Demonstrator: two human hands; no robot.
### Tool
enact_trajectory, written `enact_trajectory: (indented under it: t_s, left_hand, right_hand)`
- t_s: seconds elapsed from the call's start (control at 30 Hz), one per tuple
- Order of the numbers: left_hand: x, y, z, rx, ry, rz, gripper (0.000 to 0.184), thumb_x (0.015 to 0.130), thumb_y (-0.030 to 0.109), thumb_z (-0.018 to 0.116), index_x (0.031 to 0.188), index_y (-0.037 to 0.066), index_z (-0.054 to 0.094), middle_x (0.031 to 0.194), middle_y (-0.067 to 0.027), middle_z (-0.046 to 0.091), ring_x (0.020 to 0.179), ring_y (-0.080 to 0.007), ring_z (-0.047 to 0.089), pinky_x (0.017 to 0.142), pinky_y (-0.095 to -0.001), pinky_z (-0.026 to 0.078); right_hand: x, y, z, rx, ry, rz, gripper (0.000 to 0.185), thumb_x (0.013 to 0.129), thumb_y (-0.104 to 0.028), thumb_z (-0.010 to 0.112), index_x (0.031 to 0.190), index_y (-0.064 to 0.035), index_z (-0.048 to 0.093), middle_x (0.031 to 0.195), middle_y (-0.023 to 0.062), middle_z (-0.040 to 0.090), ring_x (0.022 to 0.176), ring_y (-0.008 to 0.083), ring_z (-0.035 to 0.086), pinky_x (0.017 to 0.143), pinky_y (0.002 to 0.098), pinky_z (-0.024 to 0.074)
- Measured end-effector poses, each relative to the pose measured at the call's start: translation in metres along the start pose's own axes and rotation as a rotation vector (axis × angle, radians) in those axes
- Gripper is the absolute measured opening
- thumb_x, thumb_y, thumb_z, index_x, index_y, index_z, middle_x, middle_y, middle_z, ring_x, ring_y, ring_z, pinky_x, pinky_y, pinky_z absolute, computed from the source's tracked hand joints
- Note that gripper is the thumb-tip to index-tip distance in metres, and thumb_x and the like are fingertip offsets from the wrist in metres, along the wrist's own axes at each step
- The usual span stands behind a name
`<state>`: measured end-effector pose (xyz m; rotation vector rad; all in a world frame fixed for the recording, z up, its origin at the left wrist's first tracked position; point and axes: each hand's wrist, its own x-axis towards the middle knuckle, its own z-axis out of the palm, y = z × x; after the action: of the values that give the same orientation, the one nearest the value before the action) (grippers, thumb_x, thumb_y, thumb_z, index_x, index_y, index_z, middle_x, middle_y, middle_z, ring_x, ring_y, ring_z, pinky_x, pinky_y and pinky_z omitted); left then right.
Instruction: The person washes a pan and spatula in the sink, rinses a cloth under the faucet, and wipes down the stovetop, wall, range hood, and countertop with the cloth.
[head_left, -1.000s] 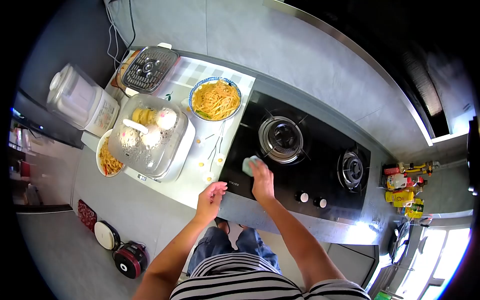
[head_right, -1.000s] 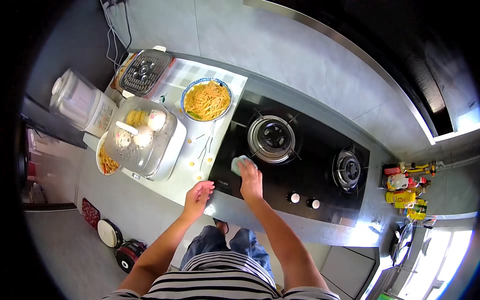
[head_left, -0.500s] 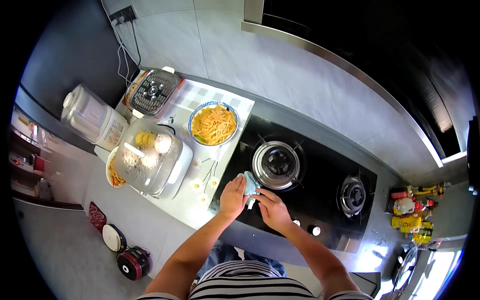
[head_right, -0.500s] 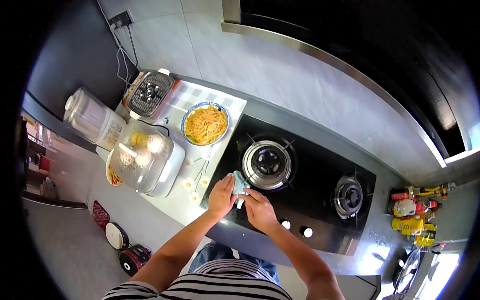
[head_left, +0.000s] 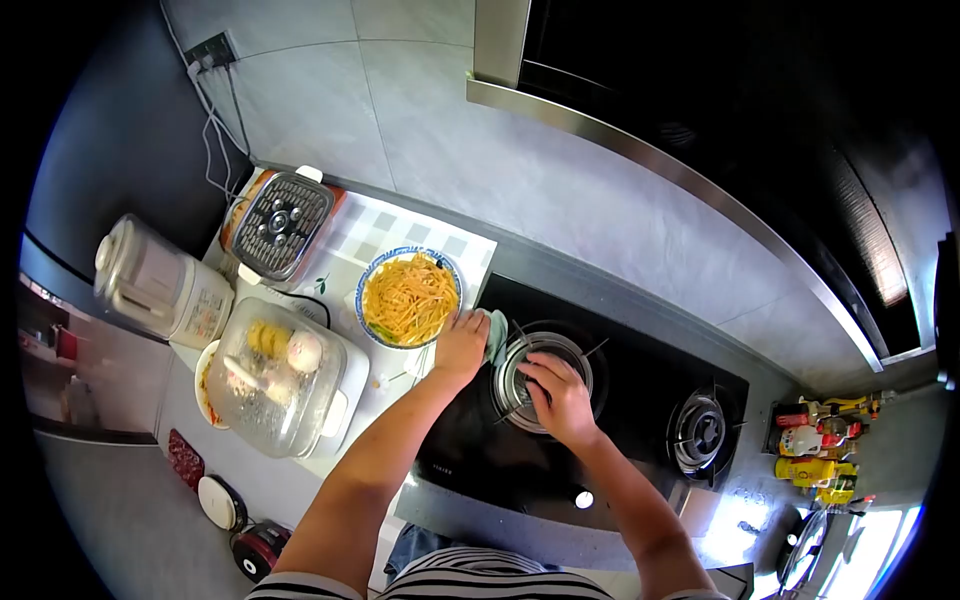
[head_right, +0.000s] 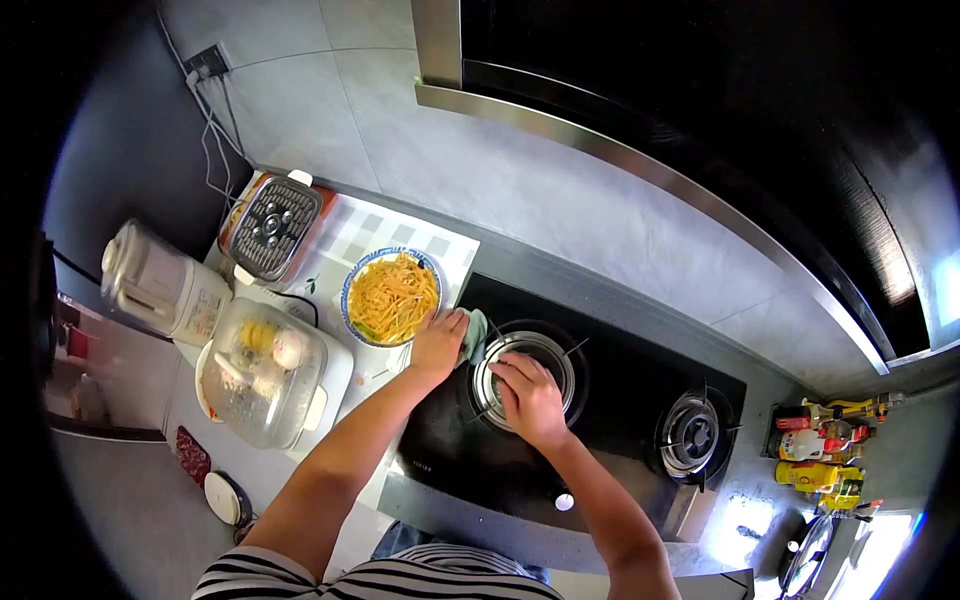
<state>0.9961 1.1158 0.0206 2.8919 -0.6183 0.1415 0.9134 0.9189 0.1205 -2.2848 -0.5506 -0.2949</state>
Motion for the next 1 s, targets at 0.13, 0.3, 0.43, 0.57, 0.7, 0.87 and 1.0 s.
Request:
enact_trajectory:
  t_s: [0.13,0.3,0.43,0.57,0.7,0.87,1.0]
  left_hand:
    - [0.025,-0.008,-0.014,-0.056,0.043,-0.071,0.065,0.074,0.018,0.072,0.133,0.003,0.048,0.141,-0.0095,0.046,0.129,-0.0278,0.041,0.107,-0.0455,0.028]
    - [-0.016,0.001,-0.052,-0.308,0.115,-0.213,0.07,0.076,0.017,0.073,0.138,0.006,0.043,0.144,-0.0146,0.04,0.125,-0.037,0.039,0.103,-0.0497,0.029]
    - [-0.031,0.009,-0.059,-0.385,0.138,-0.252,0.068,0.077,0.017,0.072,0.138,0.009,0.044,0.144,-0.0157,0.039,0.125,-0.0378,0.037,0.104,-0.05,0.028]
    - [-0.034,0.015,-0.057,-0.41,0.18,-0.236,0.065,0.078,0.019,0.071,0.137,0.009,0.046,0.145,-0.0164,0.038,0.127,-0.0384,0.036,0.104,-0.051,0.027]
    - [-0.035,0.021,-0.066,-0.429,0.217,-0.225,0.065,0.078,0.018,0.071,0.137,0.011,0.046,0.145,-0.0157,0.039,0.127,-0.0374,0.036,0.104,-0.0506,0.027]
    - [-0.04,0.027,-0.069,-0.449,0.23,-0.208,0.064,0.077,0.014,0.072,0.136,0.012,0.047,0.144,-0.015,0.04,0.126,-0.0369,0.037,0.104,-0.05,0.027]
    - [-0.038,0.045,-0.072,-0.467,0.227,-0.154,0.063,0.078,0.014,0.071,0.136,0.011,0.047,0.144,-0.0141,0.041,0.126,-0.0363,0.038,0.104,-0.0491,0.027]
  right_hand:
    - [0.063,0.027,0.029,-0.185,-0.104,-0.04,0.03,0.077,-0.01,0.069,0.107,-0.0136,0.068,0.114,0.0106,0.062,0.11,0.0293,0.058,0.091,0.0407,0.0469]
    - [0.128,0.053,0.084,-0.237,-0.675,0.165,0.03,0.067,-0.015,0.077,0.094,-0.0196,0.067,0.109,0.0074,0.056,0.108,0.0311,0.054,0.086,0.0405,0.0485]
    - [0.15,0.089,0.111,-0.208,-0.754,0.047,0.034,0.06,-0.013,0.081,0.089,-0.018,0.064,0.104,0.0085,0.054,0.103,0.0328,0.053,0.081,0.0424,0.0485]
    - [0.165,0.144,0.09,-0.02,-0.631,0.085,0.036,0.06,-0.012,0.083,0.091,-0.0165,0.066,0.097,0.0115,0.057,0.094,0.0334,0.058,0.078,0.0422,0.0476]
    - [0.156,0.173,0.057,-0.119,-0.587,0.191,0.034,0.059,-0.016,0.083,0.091,-0.0179,0.069,0.098,0.0114,0.063,0.093,0.0337,0.062,0.08,0.0417,0.05]
    - [0.119,0.225,0.017,-0.174,-0.545,0.274,0.031,0.06,-0.017,0.082,0.088,-0.0149,0.071,0.093,0.0103,0.067,0.089,0.0324,0.065,0.079,0.0412,0.0517]
    - [0.134,0.182,0.059,-0.152,-0.48,0.114,0.034,0.059,-0.012,0.08,0.091,-0.0186,0.07,0.099,0.0083,0.064,0.097,0.0315,0.063,0.083,0.0424,0.0515]
